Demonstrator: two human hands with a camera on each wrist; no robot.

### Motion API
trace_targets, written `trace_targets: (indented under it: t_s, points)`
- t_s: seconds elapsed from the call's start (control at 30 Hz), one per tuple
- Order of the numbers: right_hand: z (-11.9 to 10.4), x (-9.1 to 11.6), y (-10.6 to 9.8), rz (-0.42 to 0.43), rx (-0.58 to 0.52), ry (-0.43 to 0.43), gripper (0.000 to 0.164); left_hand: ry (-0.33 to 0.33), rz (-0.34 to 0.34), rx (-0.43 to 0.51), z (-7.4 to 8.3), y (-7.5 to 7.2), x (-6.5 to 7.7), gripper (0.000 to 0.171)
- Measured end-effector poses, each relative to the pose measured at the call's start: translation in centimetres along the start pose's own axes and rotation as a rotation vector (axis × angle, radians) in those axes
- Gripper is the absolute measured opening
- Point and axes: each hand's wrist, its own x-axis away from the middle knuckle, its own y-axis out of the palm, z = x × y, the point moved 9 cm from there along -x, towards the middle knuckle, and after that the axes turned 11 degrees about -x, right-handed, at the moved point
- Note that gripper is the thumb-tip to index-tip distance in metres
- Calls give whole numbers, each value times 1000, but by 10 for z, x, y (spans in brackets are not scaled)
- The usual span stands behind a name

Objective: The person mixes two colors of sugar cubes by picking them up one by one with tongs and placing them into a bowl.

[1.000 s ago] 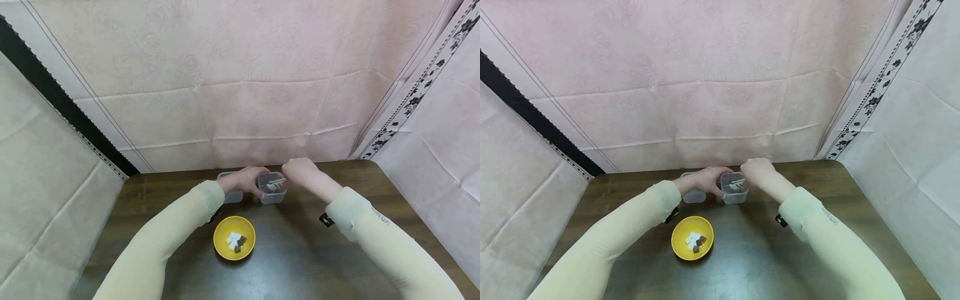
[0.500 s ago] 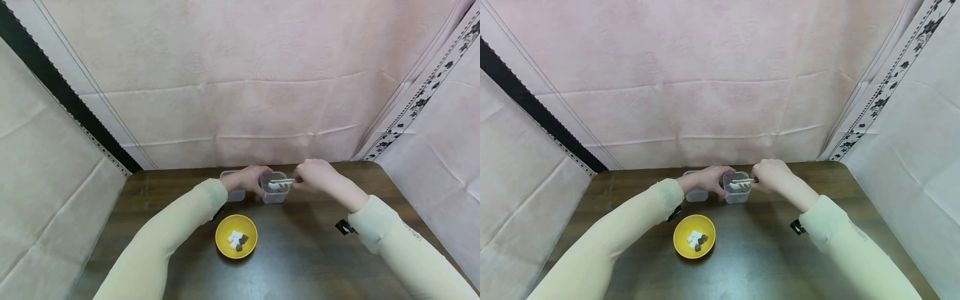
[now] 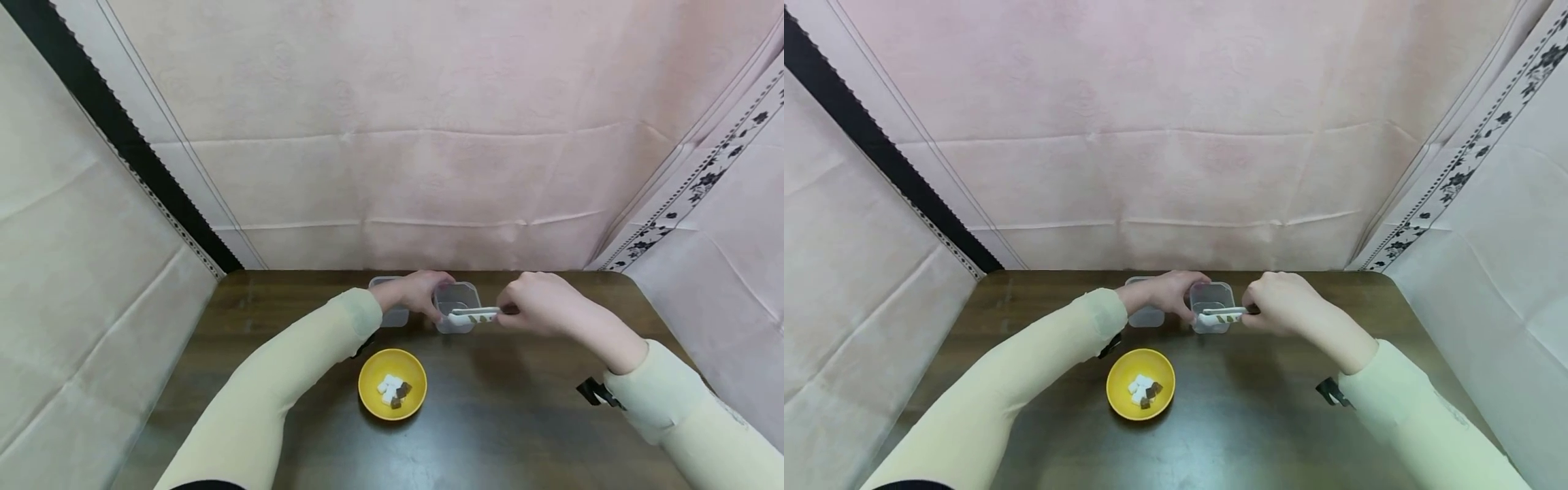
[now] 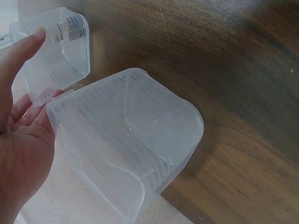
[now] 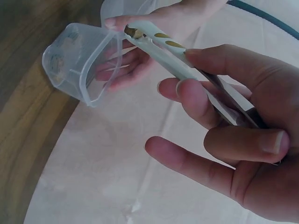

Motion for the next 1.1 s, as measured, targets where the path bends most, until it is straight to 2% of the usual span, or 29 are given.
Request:
trace_targets:
  t_s: [0.37,0.87,1.1]
  points:
    - [-28,9,8,-42,-40,-103,31,-20,5,-17,-2,3,-4,88]
    - [-67,-5,28,-98,-72,-204,26,-8,3,-115,0,0,-3,88]
    - [-75,-12,43,-112,-108,-236,22,-22,-1,-103,-2,0,-2,87]
